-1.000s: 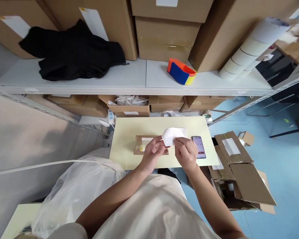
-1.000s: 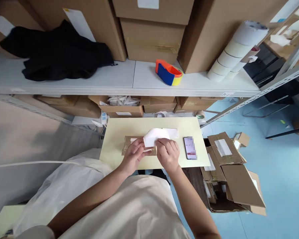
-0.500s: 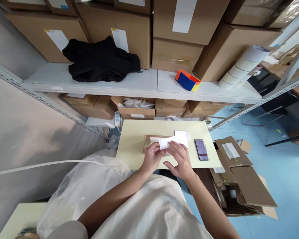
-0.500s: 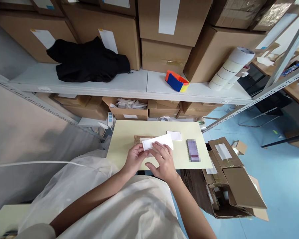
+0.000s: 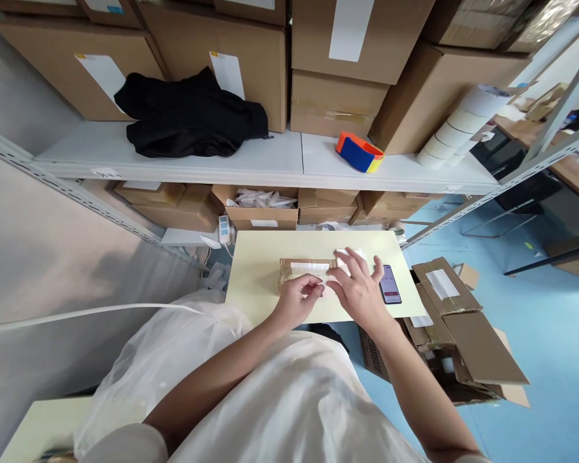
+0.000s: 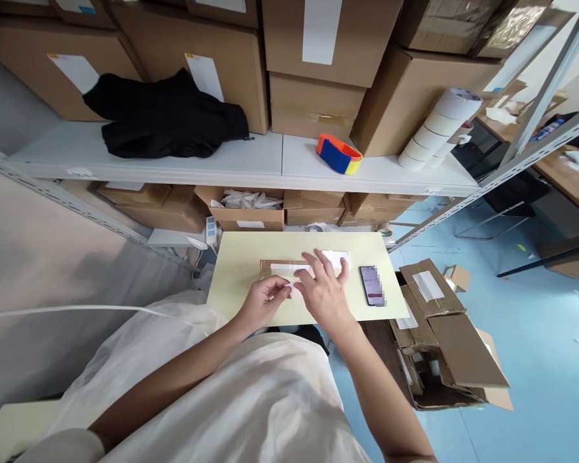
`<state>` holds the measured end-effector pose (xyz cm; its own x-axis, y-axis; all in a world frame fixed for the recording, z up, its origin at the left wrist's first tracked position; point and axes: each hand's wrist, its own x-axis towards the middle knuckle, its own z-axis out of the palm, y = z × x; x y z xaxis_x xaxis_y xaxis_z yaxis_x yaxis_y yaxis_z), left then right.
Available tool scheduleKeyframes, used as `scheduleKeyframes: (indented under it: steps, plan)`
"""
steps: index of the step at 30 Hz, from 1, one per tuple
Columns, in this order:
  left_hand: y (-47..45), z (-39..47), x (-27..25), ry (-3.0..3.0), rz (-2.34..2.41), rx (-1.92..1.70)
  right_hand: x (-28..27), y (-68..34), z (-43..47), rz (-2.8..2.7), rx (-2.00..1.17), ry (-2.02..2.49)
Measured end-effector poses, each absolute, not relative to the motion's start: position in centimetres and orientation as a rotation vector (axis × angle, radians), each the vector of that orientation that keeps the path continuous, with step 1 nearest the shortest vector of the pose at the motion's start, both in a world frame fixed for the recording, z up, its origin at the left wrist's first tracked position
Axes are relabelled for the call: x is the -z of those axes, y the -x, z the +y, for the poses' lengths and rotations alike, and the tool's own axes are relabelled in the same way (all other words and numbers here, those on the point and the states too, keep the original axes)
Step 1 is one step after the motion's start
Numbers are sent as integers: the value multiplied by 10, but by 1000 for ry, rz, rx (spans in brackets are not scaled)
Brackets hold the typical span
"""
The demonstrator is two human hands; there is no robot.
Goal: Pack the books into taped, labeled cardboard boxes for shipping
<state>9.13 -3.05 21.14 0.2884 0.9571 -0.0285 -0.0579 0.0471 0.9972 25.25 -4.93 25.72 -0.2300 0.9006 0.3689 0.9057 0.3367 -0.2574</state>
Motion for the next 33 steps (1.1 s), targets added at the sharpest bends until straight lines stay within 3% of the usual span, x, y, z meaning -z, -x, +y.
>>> scheduleKeyframes:
  steps: [2,6,15,33]
  plan:
    - [-94,-32,-213,-1066,944,-1042,-252,-245,-52,-2020,91,1584]
    - [-97,-37,-217,-821,873,-1110,-241,-237,-55,-2021,-60,1348]
    - [-96,-41,-217,-702,696,-1098,-242,-239,-60,-1963,8,1282]
    - [-83,-42,-214,-1315,886,-1062,-241,-239,-68,-1923,-327,1302]
